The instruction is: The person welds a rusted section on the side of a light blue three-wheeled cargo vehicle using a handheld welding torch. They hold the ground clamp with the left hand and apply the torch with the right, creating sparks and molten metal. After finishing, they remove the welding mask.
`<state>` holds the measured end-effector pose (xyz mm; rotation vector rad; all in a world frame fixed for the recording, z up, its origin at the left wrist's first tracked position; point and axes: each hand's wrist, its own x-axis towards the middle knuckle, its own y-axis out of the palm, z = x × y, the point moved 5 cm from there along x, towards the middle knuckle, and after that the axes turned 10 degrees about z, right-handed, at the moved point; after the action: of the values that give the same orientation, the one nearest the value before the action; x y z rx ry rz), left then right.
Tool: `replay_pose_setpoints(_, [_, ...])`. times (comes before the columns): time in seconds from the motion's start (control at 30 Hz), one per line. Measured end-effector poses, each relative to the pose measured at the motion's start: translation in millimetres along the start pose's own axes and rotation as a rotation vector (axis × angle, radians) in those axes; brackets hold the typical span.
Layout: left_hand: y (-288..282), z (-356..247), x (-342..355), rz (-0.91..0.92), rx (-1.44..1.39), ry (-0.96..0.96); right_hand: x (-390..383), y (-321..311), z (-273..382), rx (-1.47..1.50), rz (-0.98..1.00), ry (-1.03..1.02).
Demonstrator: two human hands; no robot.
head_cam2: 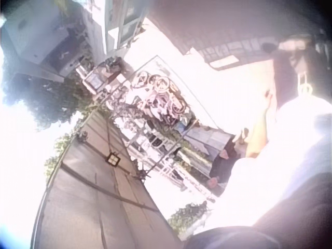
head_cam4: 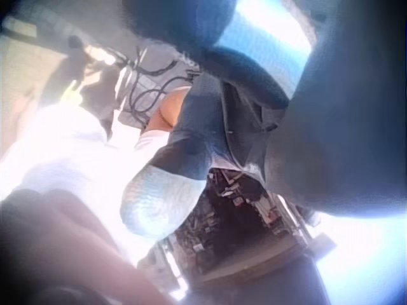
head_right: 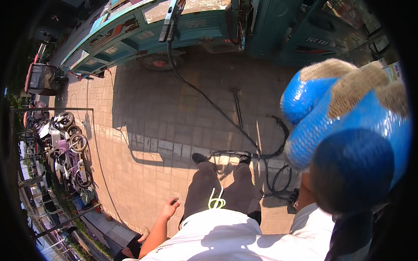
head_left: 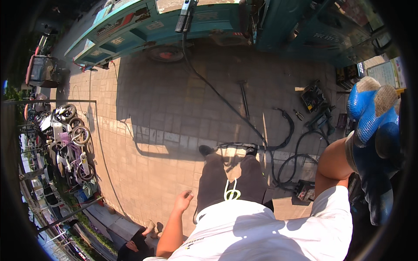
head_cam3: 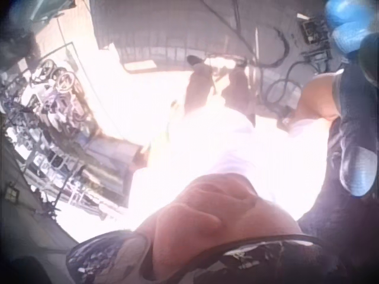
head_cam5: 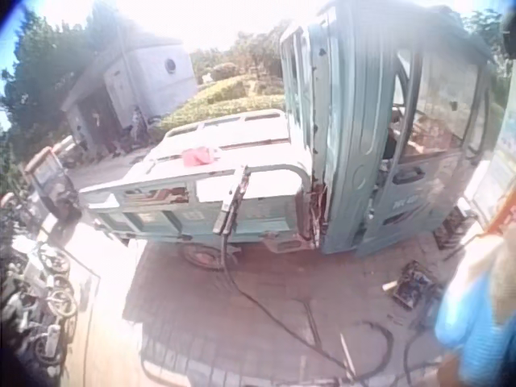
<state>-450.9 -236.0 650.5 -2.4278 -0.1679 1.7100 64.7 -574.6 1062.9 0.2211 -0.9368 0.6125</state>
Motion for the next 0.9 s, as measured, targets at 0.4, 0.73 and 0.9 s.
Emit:
replay_pose_setpoints(0.4, [-122, 83, 28, -0.174, -0.487, 0.011, 130, 254, 22, 0.159, 0.267, -0.267])
replay_pose_setpoints(0.73, [-316, -8, -120, -0.832, -0.703, 0.634, 196, 348, 3, 0.286, 0.357, -0.362])
replay_pose_setpoints(0.9, [-382, -125, -295, -1.257, -0.38, 1.122, 236, 366, -36, 0.258, 0.403, -0.345])
